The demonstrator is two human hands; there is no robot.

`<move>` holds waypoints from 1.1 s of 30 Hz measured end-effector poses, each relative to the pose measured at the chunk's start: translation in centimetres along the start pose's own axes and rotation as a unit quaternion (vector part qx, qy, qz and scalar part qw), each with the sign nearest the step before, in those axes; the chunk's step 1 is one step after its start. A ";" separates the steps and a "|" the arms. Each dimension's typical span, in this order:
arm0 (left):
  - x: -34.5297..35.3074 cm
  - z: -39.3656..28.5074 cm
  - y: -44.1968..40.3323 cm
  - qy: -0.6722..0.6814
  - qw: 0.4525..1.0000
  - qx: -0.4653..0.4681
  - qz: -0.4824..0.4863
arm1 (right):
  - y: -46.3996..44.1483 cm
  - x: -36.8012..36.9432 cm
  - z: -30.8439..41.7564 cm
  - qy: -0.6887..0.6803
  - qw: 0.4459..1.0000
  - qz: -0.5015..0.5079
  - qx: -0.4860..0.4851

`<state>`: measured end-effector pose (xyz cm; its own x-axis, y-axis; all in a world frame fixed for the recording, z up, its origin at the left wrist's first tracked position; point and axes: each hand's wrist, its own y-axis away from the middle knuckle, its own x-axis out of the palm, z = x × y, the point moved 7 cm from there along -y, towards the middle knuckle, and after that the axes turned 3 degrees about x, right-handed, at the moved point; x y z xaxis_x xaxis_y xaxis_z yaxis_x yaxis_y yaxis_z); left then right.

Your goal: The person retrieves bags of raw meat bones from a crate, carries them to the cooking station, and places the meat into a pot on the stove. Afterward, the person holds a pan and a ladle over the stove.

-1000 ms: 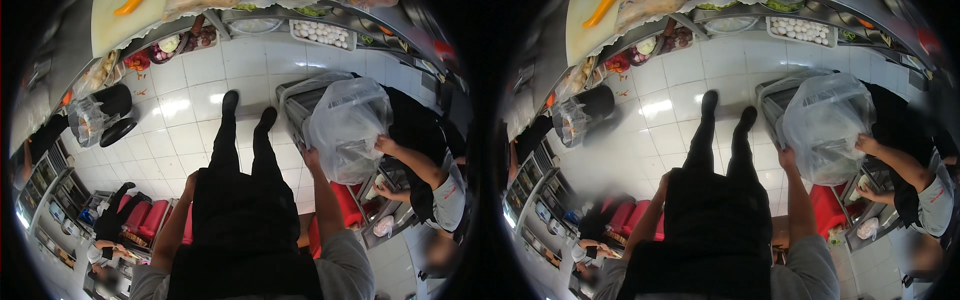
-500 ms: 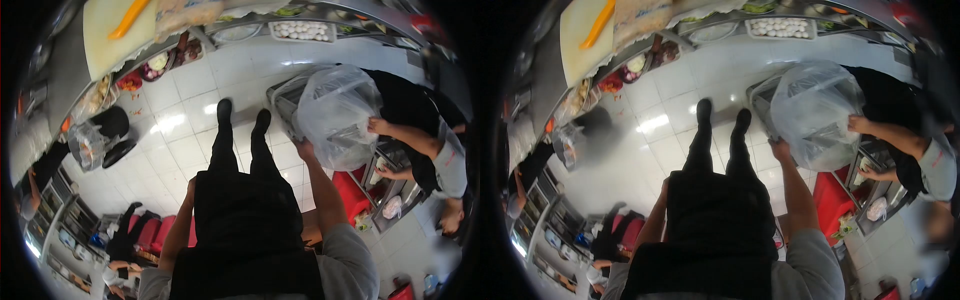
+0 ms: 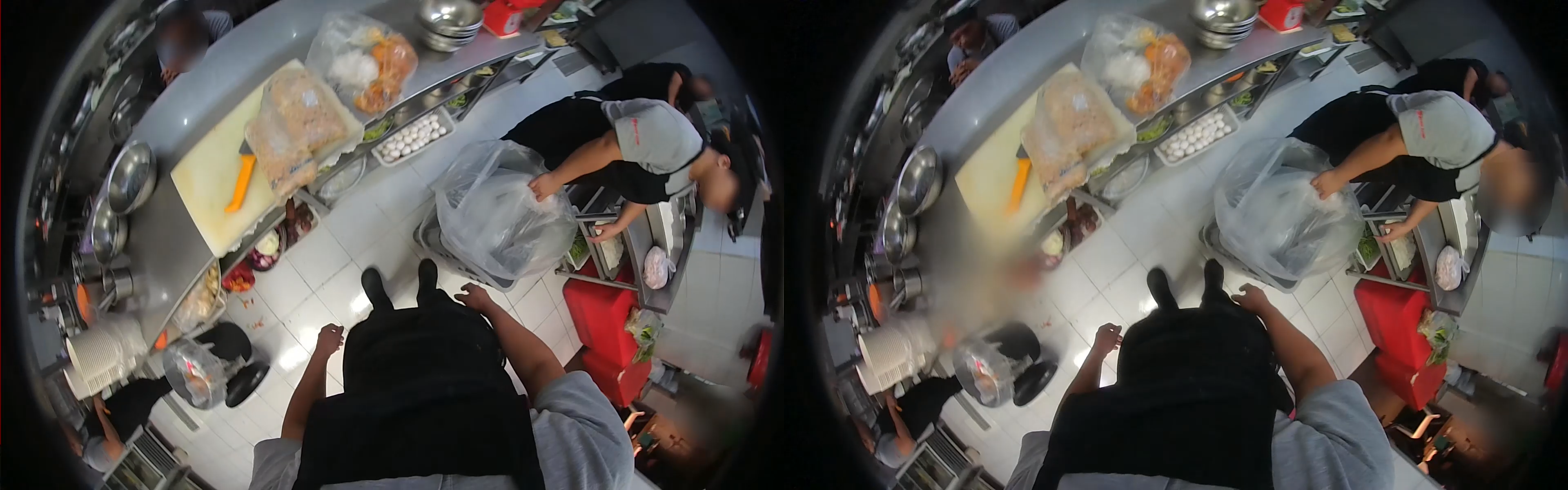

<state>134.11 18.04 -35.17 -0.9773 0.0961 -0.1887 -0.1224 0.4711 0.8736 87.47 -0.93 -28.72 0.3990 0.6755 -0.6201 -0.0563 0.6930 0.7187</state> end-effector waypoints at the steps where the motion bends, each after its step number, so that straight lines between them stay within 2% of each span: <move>1: -1.0 -1.1 -0.8 -0.006 1.000 0.025 -0.003 | -0.2 -0.5 0.0 0.004 1.000 0.009 -0.008; 3: -2.5 -3.0 -2.7 -0.015 0.999 0.037 0.008 | -0.5 -1.5 -0.2 0.008 0.999 0.029 -0.024; 4: -3.3 -4.6 -3.1 -0.019 0.999 0.042 0.014 | -0.1 -2.5 -0.1 -0.014 0.998 -0.015 -0.051; 5: -3.8 -6.1 -3.8 -0.022 0.999 0.036 0.014 | 0.2 -2.5 -1.4 -0.136 0.990 -0.009 0.025; 6: -3.8 -8.3 -4.6 -0.039 0.997 0.056 0.023 | 0.6 -2.2 -2.8 -0.256 0.962 0.000 0.100; 9: -2.9 -14.7 -6.7 -0.110 0.988 0.101 0.039 | 1.3 -0.4 -5.3 -0.430 0.884 0.046 0.176; 12: 0.0 -20.8 -11.1 -0.243 0.939 0.239 0.040 | 2.6 0.6 -6.8 -0.516 0.819 0.029 0.248; 15: 4.7 -30.6 -8.1 -0.310 0.900 0.304 0.035 | 2.5 1.6 -8.3 -0.637 0.724 0.017 0.266; 19: 11.5 -38.3 -10.2 -0.227 0.918 0.317 0.076 | 0.5 2.2 -9.5 -0.755 0.592 -0.009 0.283; 20: 13.3 -41.6 -8.0 -0.188 0.915 0.344 0.092 | -0.1 2.5 -10.0 -0.774 0.565 -0.020 0.284; 21: 15.2 -43.1 -8.8 -0.188 0.919 0.323 0.125 | -0.6 3.0 -10.4 -0.793 0.537 -0.031 0.287; 24: 20.2 -47.4 -12.8 -0.218 0.914 0.321 0.121 | -1.7 3.5 -10.1 -0.837 0.454 -0.064 0.299; 25: 21.2 -51.4 -9.7 -0.283 0.903 0.309 0.094 | -2.2 4.0 -9.7 -0.852 0.419 -0.077 0.303; 27: 25.1 -56.4 -12.0 -0.333 0.836 0.431 0.064 | -3.8 5.2 -8.8 -0.888 0.329 -0.109 0.303; 29: 29.5 -62.5 -12.4 -0.343 0.783 0.516 0.049 | -6.2 6.0 -8.1 -0.916 0.302 -0.133 0.228; 30: 32.0 -65.0 -13.8 -0.361 0.758 0.541 0.048 | -7.2 6.2 -7.9 -0.927 0.285 -0.150 0.190; 31: 34.6 -66.8 -15.0 -0.379 0.732 0.563 0.051 | -7.7 6.8 -7.4 -0.933 0.239 -0.181 0.199; 33: 39.5 -70.4 -16.6 -0.432 0.670 0.601 0.066 | -8.6 7.6 -6.2 -0.936 0.190 -0.219 0.198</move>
<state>85.41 -47.73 -25.57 -0.4384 0.4326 -0.7878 0.6889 0.7248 0.0146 85.33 -0.18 -41.54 -0.0663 -0.9564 0.2845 0.2836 0.2553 0.9243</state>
